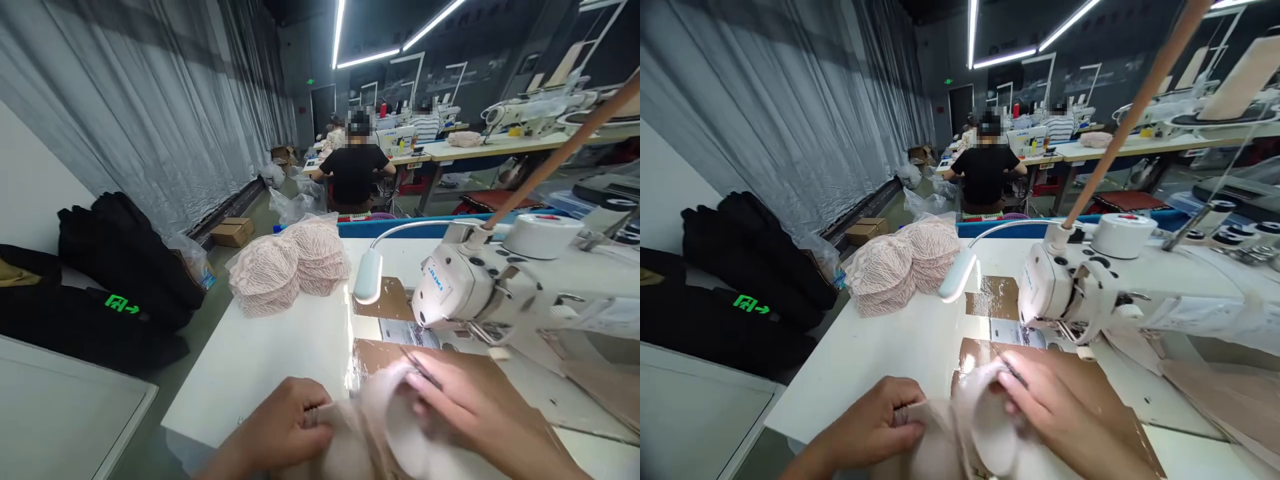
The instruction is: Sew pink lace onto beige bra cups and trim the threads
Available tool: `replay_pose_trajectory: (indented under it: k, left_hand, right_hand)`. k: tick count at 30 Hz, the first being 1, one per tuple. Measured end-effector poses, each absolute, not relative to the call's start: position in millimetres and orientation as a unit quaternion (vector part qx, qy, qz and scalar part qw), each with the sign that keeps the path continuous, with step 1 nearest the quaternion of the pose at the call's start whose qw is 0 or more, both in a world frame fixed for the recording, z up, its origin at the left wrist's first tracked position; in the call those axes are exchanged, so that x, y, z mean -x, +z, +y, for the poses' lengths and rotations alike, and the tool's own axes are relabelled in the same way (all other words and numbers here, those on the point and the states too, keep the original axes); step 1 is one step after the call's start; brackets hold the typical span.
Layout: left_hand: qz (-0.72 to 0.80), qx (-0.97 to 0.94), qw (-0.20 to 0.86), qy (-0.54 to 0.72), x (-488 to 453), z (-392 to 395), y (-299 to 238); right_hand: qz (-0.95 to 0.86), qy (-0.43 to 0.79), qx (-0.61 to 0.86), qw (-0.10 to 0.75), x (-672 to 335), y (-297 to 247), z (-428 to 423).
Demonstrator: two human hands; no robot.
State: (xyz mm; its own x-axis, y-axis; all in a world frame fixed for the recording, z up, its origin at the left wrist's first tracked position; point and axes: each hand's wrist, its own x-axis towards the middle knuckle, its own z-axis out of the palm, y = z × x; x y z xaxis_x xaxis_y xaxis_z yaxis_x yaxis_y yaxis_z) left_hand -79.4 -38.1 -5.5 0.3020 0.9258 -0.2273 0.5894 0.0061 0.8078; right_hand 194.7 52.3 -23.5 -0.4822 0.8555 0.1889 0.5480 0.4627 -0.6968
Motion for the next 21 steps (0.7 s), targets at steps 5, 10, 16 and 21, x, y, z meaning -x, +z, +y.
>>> replay_pose_trajectory:
  k: [5,10,16,21]
  left_hand:
    - [0.636,-0.707,0.128,0.281,139,-27,61]
    - [0.558,-0.715,-0.208,0.366,187,29,126]
    - [0.585,-0.760,-0.121,0.258,211,115,79]
    - [0.609,-0.755,-0.087,0.225,202,137,25]
  right_hand:
    - [-0.836,0.317,0.246,0.375,-87,-6,88]
    - [-0.803,0.186,0.107,0.556,-20,21,152]
    - [-0.830,0.144,0.223,0.490,-5,9,208]
    - [-0.849,0.143,0.243,0.447,-47,-27,193]
